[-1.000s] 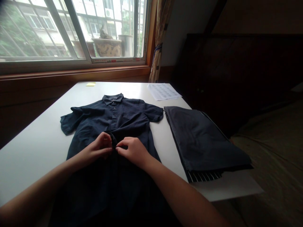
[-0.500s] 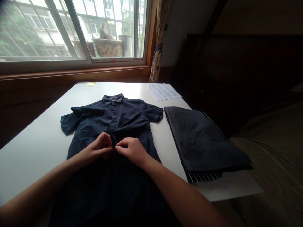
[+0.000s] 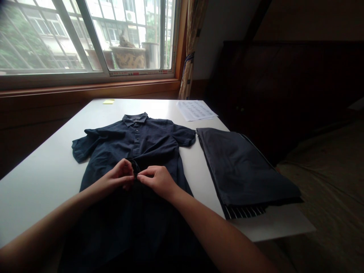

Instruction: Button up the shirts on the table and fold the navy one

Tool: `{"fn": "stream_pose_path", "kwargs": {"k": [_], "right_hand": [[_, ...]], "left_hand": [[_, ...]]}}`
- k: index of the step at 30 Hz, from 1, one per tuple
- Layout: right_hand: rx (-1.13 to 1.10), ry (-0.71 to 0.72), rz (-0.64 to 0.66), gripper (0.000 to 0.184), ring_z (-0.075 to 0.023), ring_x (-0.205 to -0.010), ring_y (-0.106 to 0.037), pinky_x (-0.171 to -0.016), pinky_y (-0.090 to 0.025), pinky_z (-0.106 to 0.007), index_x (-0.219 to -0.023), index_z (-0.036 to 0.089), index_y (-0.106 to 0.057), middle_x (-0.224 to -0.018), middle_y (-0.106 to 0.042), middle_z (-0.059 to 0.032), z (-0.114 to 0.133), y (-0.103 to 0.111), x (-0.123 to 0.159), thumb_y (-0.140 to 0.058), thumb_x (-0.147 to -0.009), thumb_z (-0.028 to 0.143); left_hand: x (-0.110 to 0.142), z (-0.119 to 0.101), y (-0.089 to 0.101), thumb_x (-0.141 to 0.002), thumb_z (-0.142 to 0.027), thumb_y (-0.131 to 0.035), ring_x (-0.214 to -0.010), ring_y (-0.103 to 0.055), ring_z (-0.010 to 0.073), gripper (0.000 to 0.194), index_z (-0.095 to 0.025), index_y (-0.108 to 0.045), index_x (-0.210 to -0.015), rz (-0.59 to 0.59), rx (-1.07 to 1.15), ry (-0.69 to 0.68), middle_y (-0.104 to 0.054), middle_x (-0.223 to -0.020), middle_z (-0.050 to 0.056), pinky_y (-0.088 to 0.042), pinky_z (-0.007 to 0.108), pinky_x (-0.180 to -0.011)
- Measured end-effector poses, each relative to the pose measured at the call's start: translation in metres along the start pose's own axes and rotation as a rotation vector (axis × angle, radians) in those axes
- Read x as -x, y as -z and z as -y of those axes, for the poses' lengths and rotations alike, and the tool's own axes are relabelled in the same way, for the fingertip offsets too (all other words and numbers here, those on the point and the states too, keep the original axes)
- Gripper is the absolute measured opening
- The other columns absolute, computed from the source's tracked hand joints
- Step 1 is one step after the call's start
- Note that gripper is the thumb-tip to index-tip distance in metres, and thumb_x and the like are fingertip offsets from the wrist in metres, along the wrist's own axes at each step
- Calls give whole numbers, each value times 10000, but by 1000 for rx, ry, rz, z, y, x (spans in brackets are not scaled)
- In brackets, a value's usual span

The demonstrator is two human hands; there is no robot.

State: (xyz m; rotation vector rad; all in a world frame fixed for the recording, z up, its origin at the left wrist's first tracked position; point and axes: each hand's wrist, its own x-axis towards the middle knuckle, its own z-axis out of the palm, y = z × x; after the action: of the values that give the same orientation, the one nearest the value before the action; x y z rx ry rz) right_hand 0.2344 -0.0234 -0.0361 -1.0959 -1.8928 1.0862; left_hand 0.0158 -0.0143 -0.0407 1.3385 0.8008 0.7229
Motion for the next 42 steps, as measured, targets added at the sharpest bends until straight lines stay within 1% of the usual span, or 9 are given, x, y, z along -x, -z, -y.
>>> {"fn": "stream_pose_path", "kwargs": {"k": [6,10,15,19,25,29,32,36,42], "right_hand": [[34,37,2,163,-136,-727,-639,-678,-433,-231,-928,157,-798,-766,-703,-25,0,0,0,-671,-884,249],[71,88,4,179,-131,-712,-631,-674,-431,-230,-961,174,-798,-757,-688,-19,0,1,1,-653,-904,262],[146,216,17,261,-125,-698,-607,-684,-427,-236,-1087,210,-773,-746,-649,-12,-1,2,4,-562,-969,307],[218,256,18,297,-136,-715,-611,-694,-436,-241,-1158,196,-744,-775,-659,-28,0,2,5,-526,-984,300],[358,291,7,310,-144,-726,-625,-707,-448,-244,-1200,175,-718,-823,-694,-47,-1,2,6,-536,-971,279],[430,304,4,322,-147,-742,-643,-716,-462,-242,-1221,178,-705,-871,-712,-56,-1,2,7,-530,-969,274],[485,325,4,327,-145,-751,-650,-717,-466,-236,-1232,187,-697,-893,-714,-54,-1,1,7,-521,-970,274],[553,354,-8,329,-142,-733,-644,-699,-460,-233,-1236,191,-692,-873,-705,-49,-1,0,8,-514,-976,284],[627,372,-14,340,-140,-728,-637,-694,-453,-239,-1262,200,-669,-889,-701,-44,-1,-1,9,-494,-990,303]], "left_hand": [[-1,-2,-1,-865,-265,-694,-593,-583,93,280,-195,-442,-962,-22,-1,6,-624,-759,-36,-457,206,-548],[-1,-1,0,-858,-238,-697,-586,-583,93,272,-199,-442,-946,-35,52,12,-622,-745,-38,-453,199,-546],[-1,0,0,-821,-209,-735,-615,-599,96,309,-210,-449,-938,-86,158,2,-609,-806,-46,-472,203,-550],[-1,1,-1,-812,-223,-750,-611,-606,92,313,-210,-468,-945,-113,183,7,-615,-820,-46,-478,204,-566],[0,2,0,-876,-271,-693,-675,-647,113,246,-209,-499,-1014,-127,147,-7,-650,-816,-26,-477,210,-624],[-1,0,-2,-908,-321,-655,-693,-647,125,213,-194,-510,-998,-149,123,-3,-681,-805,1,-495,231,-655],[-2,-2,-4,-904,-355,-662,-676,-636,117,230,-179,-522,-953,-170,89,5,-684,-781,2,-492,226,-651],[-2,-2,-6,-882,-352,-692,-649,-617,105,243,-174,-531,-919,-175,54,-10,-675,-729,-15,-484,218,-650],[-2,-2,-4,-882,-383,-688,-674,-621,118,252,-169,-561,-911,-189,1,11,-671,-733,-11,-486,231,-668]]}}
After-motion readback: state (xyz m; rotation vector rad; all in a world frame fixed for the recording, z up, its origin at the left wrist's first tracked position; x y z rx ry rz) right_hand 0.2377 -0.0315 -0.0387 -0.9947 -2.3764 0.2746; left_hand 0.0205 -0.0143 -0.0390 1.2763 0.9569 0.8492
